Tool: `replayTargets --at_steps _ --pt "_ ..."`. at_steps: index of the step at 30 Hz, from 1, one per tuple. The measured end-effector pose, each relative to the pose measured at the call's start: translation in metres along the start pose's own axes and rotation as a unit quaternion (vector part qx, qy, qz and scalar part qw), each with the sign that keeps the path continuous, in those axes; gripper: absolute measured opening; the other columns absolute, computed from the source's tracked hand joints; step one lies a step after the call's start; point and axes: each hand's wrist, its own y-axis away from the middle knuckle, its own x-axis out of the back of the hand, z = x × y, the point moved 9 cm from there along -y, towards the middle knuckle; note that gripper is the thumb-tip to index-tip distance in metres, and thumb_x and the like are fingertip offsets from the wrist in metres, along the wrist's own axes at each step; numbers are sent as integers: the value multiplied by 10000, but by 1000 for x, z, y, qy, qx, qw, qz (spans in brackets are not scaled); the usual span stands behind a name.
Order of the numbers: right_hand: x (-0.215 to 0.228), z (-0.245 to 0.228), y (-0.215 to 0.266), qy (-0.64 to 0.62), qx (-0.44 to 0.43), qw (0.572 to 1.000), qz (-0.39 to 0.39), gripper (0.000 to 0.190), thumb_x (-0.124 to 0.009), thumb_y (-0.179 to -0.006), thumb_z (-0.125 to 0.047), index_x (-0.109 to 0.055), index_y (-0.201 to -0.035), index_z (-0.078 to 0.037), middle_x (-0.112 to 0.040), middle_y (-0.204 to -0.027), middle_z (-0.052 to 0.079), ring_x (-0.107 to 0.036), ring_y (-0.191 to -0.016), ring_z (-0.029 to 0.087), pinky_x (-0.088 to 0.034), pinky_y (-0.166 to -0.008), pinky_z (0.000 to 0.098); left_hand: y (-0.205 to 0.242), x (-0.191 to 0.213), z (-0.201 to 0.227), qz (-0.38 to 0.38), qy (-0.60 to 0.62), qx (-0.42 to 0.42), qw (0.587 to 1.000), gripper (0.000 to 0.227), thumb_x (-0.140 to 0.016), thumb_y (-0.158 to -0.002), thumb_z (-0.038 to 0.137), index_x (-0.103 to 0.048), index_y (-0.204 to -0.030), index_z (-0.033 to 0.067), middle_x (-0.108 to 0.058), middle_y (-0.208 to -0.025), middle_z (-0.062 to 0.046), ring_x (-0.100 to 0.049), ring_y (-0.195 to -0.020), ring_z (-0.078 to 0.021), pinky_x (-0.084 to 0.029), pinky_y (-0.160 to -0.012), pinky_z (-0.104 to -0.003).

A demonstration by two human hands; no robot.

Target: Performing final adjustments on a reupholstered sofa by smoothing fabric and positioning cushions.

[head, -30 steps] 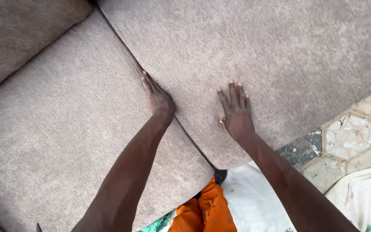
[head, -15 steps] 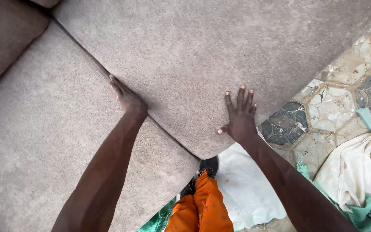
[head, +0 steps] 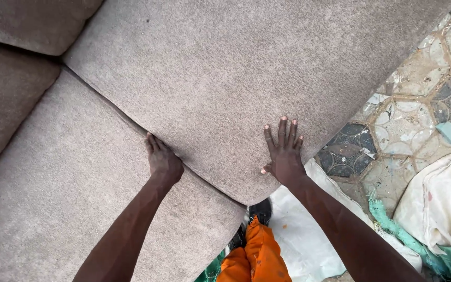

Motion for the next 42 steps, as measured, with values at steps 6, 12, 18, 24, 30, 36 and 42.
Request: replayTargets --at_steps 6,12,18,24,30,36,42 --pt "0 -1 0 24 1 1000 3 1298 -755 -758 -642 -7 -1668 -97 11 -1659 384 -59 -1504 617 -360 -1126 652 8 8 -6 5 61 -34 998 779 -466 -942 340 -317 -1550 -123 -221 -1683 -282 -53 -1603 -414 -97 -1297 -504" --pt "3 -2 -1 32 -4 999 -9 1318 -752 -734 -664 -3 -1668 -112 22 -1663 379 -38 -1510 619 -344 -1134 663 5 9 -7 -11 46 -44 998 757 -424 -986 363 -304 -1552 -124 -208 -1684 -281 -24 -1598 -427 -68 -1297 -508" --pt "-3 1 -3 40 -16 998 -37 1296 -722 -769 -669 37 -1668 -125 33 -1671 371 -34 -1522 595 -346 -1148 634 0 7 -4 -20 76 -44 996 741 -415 -948 289 -302 -1538 -146 -187 -1685 -296 -18 -1599 -430 -61 -1297 -501" --pt "-2 0 -3 63 -15 996 -68 1277 -685 -792 -707 39 -1667 -125 46 -1667 380 -32 -1515 605 -346 -1151 623 -13 -13 6 -29 62 -53 996 748 -422 -933 306 -340 -1518 -153 -196 -1674 -322 0 -1595 -457 -48 -1290 -528" --pt "22 -1 3 46 -13 993 -112 1210 -660 -868 -659 73 -1659 -109 70 -1657 387 -16 -1510 608 -315 -1162 638 -10 -2 11 -49 30 -39 998 759 -454 -937 362 -393 -1503 -141 -217 -1672 -316 -24 -1590 -475 -44 -1288 -542" --pt "15 2 1 32 23 986 -162 1219 -693 -901 -618 95 -1656 -77 85 -1638 421 2 -1490 652 -294 -1139 692 -19 -17 26 -105 -54 -3 993 793 -389 -975 456 -375 -1493 -145 -229 -1629 -376 22 -1540 -583 53 -1237 -651" --pt "27 13 -4 91 83 984 -128 1192 -618 -902 -724 -2 -1646 -24 -46 -1602 479 -136 -1447 692 -420 -1061 675 -52 -46 26 -192 -215 -19 957 728 -400 -1011 540 -515 -1463 -20 -373 -1565 -366 -198 -1493 -630 -158 -1205 -663"
